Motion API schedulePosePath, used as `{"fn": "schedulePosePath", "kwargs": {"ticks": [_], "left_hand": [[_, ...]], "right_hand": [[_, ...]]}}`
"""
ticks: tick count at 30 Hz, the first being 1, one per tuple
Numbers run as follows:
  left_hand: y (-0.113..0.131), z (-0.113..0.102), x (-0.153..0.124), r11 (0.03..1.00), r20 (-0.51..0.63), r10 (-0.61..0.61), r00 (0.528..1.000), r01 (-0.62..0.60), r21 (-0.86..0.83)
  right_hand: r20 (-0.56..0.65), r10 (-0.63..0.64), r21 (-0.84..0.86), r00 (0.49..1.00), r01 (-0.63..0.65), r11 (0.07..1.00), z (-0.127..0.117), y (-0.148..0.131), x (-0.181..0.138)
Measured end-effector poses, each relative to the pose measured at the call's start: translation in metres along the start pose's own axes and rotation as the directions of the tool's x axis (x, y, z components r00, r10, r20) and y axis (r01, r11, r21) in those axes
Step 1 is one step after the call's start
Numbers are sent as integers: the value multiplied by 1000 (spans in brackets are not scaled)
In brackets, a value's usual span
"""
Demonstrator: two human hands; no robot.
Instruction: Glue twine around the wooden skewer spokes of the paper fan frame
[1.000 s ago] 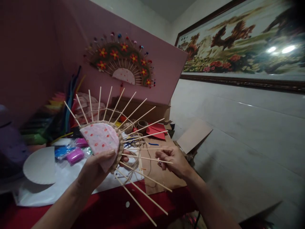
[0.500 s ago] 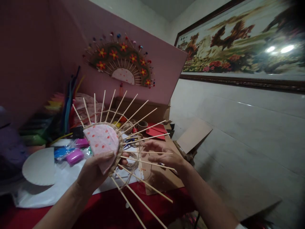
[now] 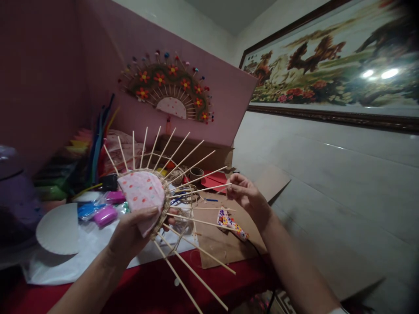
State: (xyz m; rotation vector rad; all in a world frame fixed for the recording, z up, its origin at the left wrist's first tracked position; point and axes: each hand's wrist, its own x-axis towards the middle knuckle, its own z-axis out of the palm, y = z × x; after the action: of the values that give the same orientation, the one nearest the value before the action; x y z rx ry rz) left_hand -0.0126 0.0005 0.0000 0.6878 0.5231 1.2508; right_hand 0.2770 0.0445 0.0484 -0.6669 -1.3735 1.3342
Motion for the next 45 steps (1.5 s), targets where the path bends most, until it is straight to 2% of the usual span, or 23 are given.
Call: {"fn": "schedulePosePath", "kwargs": {"ticks": [3,6,13,20,24,28,32,38,42,45], "left_hand": [[0,2,-1,1000,17,3,1000,-3,6],[1,3,-1,1000,16,16,1000,-16,8],[1,4,0,1000,-6,21,1000,-22,-19],[0,7,-1,1000,-20,-10,1000,10,-4],[1,8,-2,999,2,-14,1000,14,32],[1,8,-2,999,29,-17,999,16,44],[-1,5,-3,998,71,-45,996,42,42],[-1,6,-5,995,80,-86,993,82,53],[-1,6,-3,995,71,-89,994,86,41],[-1,4,-2,996,80,-80,994,77,36]], "right_hand": [[-69,-84,-50,994,81,996,12,-12,2],[-77,-153,-138,985,141,980,21,-22,2],[-61,-381,-336,922,341,878,37,-41,3],[10,-466,-448,885,420,789,51,-50,13],[36,-447,-496,894,404,769,45,-52,25],[-4,-392,-400,920,358,844,32,-45,35],[-71,-298,-252,952,272,929,26,-23,39],[-74,-122,-231,990,102,968,42,19,42],[-47,-145,-179,988,135,975,51,30,44],[-80,-195,-184,977,178,967,50,29,46]]}}
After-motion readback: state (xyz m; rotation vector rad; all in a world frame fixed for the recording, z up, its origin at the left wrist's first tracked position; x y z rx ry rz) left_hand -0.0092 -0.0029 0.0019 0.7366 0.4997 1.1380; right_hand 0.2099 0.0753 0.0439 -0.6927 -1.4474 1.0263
